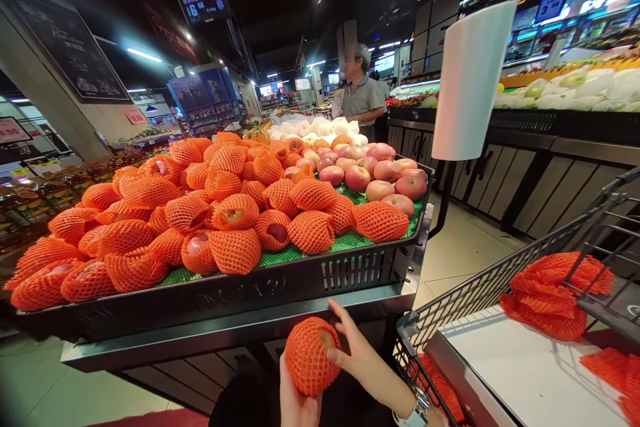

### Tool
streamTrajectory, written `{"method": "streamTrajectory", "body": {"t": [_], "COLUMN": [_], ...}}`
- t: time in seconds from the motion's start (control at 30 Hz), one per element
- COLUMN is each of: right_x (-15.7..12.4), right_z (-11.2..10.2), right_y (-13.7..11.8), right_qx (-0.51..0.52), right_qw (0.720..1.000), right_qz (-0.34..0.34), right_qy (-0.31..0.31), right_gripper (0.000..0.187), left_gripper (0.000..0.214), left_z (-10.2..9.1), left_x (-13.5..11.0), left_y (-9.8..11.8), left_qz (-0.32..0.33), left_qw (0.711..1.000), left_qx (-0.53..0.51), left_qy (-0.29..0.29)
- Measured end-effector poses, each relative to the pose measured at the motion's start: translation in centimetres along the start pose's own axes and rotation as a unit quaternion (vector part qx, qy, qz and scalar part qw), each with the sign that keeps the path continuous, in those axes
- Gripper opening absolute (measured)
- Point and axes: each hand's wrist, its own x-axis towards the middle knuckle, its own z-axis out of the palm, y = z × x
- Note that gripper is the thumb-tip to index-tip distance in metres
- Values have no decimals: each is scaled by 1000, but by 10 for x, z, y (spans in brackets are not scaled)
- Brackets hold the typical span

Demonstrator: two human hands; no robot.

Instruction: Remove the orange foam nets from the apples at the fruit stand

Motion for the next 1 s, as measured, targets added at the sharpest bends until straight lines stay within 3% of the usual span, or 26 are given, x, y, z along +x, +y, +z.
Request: {"method": "streamTrajectory", "body": {"t": [0.1,0.2,0.27,0.3,0.37,0.43,0.53,0.6,0.63,0.67,0.7,0.77,0.83,0.9,1.0], "right_x": [-5,-13,-18,-20,-25,-30,-28,-8,8,29,54,106,155,190,214], "right_z": [2,11,18,21,23,19,-8,-37,-53,-70,-85,-113,-134,-146,-152], "right_y": [-11,-30,-39,-42,-45,-48,-69,-98,-115,-134,-152,-181,-195,-195,-183], "right_qx": [211,376,444,463,475,456,362,231,137,24,-95,-295,-418,-480,-499], "right_qw": [973,911,872,859,848,859,915,959,967,953,908,827,816,821,830], "right_qz": [77,125,168,189,222,230,169,51,-36,-127,-214,-291,-218,-139,-95], "right_qy": [-52,-109,-115,-104,-72,-38,54,153,213,274,347,379,335,278,231], "right_gripper": [79,60,58,57,59,62,70,75,76,78,83,81,77,78,61], "left_gripper": [23,26,28,29,32,38,44,44,44,43,42,40,36,34,34], "left_z": [10,20,21,20,15,9,2,0,-1,-2,-3,-6,-9,-13,-19], "left_x": [0,0,1,2,5,10,18,21,21,20,19,15,13,13,21], "left_y": [10,18,17,16,12,12,24,36,41,46,48,49,45,40,39], "left_qz": [30,44,112,169,282,346,415,440,436,423,406,380,362,346,331], "left_qw": [999,999,993,980,920,857,819,816,824,836,848,866,877,879,881], "left_qx": [-6,-14,36,91,216,273,200,162,162,167,175,193,213,242,263], "left_qy": [18,22,-16,-56,-165,-267,-344,-337,-325,-308,-291,-262,-234,-223,-210]}}
